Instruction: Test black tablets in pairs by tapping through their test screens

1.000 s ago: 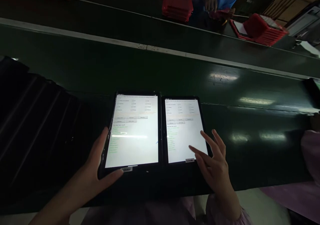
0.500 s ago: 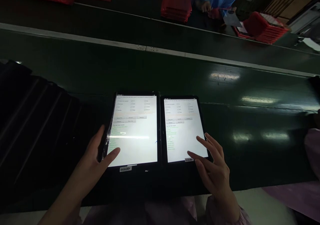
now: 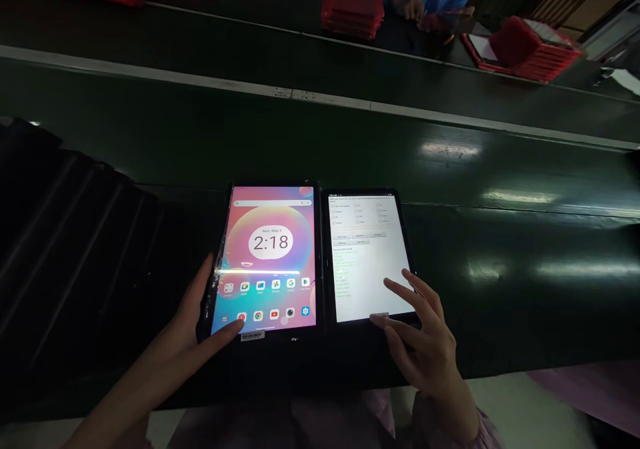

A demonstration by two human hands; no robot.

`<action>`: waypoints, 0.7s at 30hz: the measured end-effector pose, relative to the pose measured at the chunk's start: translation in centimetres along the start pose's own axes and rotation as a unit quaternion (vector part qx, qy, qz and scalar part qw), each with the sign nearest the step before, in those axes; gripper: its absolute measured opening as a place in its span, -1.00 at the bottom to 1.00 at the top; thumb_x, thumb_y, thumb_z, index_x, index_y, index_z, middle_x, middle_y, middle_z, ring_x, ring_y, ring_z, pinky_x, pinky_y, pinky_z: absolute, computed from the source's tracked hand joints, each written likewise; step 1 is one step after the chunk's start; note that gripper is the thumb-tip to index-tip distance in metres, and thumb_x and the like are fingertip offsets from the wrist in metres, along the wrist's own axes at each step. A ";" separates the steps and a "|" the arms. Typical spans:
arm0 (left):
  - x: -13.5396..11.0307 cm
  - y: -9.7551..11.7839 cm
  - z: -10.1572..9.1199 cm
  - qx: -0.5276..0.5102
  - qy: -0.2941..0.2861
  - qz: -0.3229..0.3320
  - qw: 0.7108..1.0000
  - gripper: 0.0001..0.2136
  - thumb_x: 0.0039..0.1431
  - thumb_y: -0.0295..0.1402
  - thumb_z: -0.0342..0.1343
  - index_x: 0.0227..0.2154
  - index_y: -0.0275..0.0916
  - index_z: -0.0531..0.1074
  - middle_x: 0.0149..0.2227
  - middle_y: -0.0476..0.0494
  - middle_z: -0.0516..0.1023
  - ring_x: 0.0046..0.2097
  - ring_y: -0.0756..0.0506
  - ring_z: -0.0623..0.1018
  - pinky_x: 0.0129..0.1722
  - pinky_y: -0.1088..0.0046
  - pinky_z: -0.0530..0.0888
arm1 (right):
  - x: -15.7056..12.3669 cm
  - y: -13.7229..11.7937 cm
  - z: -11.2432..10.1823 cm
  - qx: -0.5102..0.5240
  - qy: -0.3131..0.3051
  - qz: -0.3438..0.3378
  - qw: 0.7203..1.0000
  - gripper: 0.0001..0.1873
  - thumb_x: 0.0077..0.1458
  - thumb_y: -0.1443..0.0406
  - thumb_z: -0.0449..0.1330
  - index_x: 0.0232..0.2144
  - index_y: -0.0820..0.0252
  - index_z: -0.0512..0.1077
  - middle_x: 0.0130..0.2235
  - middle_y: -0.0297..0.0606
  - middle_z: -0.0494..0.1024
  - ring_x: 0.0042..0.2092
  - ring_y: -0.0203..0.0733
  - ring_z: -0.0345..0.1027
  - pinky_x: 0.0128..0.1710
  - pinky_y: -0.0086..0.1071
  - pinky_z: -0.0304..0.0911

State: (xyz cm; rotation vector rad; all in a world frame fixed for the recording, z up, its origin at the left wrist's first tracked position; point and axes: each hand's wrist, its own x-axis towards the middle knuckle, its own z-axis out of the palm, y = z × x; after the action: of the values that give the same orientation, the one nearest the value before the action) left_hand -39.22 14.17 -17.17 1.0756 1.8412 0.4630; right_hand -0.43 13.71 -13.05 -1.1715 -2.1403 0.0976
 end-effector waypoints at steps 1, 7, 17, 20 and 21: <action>0.0 0.2 0.0 -0.016 -0.006 -0.009 1.000 0.28 -0.11 0.34 0.36 0.58 0.22 -0.24 0.58 -0.19 0.17 0.47 -0.48 0.35 0.28 -0.20 0.46 | 0.0 -0.1 -0.1 0.002 0.001 0.000 1.000 -0.71 0.33 0.46 0.16 -0.23 0.12 0.68 0.19 -0.02 0.58 0.44 0.15 0.26 0.16 0.01 0.55; -0.2 1.4 -0.1 -0.077 -0.022 -0.043 0.996 0.32 -0.17 0.28 0.44 0.58 0.23 -0.23 0.62 -0.09 0.04 0.55 -0.48 0.17 0.31 -0.15 0.45 | 0.1 -0.1 0.4 -0.006 0.000 0.002 1.000 -0.70 0.31 0.46 0.18 -0.31 0.13 0.70 0.17 -0.07 0.63 0.39 0.20 0.35 0.13 0.03 0.56; 0.5 1.3 -1.0 -0.131 0.014 -0.016 0.991 0.26 -0.20 0.21 0.51 0.56 0.22 -0.03 0.59 -0.05 0.16 0.54 -0.48 0.20 0.36 -0.07 0.44 | 0.0 0.3 0.7 -0.018 0.036 0.030 0.999 -0.69 0.33 0.44 0.20 -0.16 0.03 0.72 0.21 -0.14 0.60 0.37 0.21 0.36 0.11 0.11 0.56; 0.5 1.6 -0.9 -0.167 0.042 0.020 0.985 0.31 -0.19 0.21 0.52 0.58 0.18 -0.09 0.59 -0.14 0.14 0.54 -0.50 0.18 0.35 -0.11 0.44 | 0.3 -0.2 0.3 -0.018 0.004 0.013 1.000 -0.70 0.33 0.42 0.19 -0.19 0.04 0.72 0.22 -0.11 0.58 0.39 0.23 0.33 0.13 0.10 0.55; 0.5 1.6 -0.9 -0.171 0.040 0.025 0.984 0.28 -0.19 0.21 0.51 0.57 0.18 -0.06 0.58 -0.14 0.16 0.54 -0.50 0.19 0.34 -0.11 0.46 | 0.4 -0.4 0.3 -0.017 -0.008 0.010 1.000 -0.69 0.34 0.42 0.18 -0.18 0.03 0.72 0.24 -0.10 0.57 0.41 0.22 0.30 0.14 0.10 0.54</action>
State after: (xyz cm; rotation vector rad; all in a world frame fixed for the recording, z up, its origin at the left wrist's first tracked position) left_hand -39.27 15.61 -15.88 0.8796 1.7263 0.8298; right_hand -1.00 13.82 -12.90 -1.2151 -2.1519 0.0800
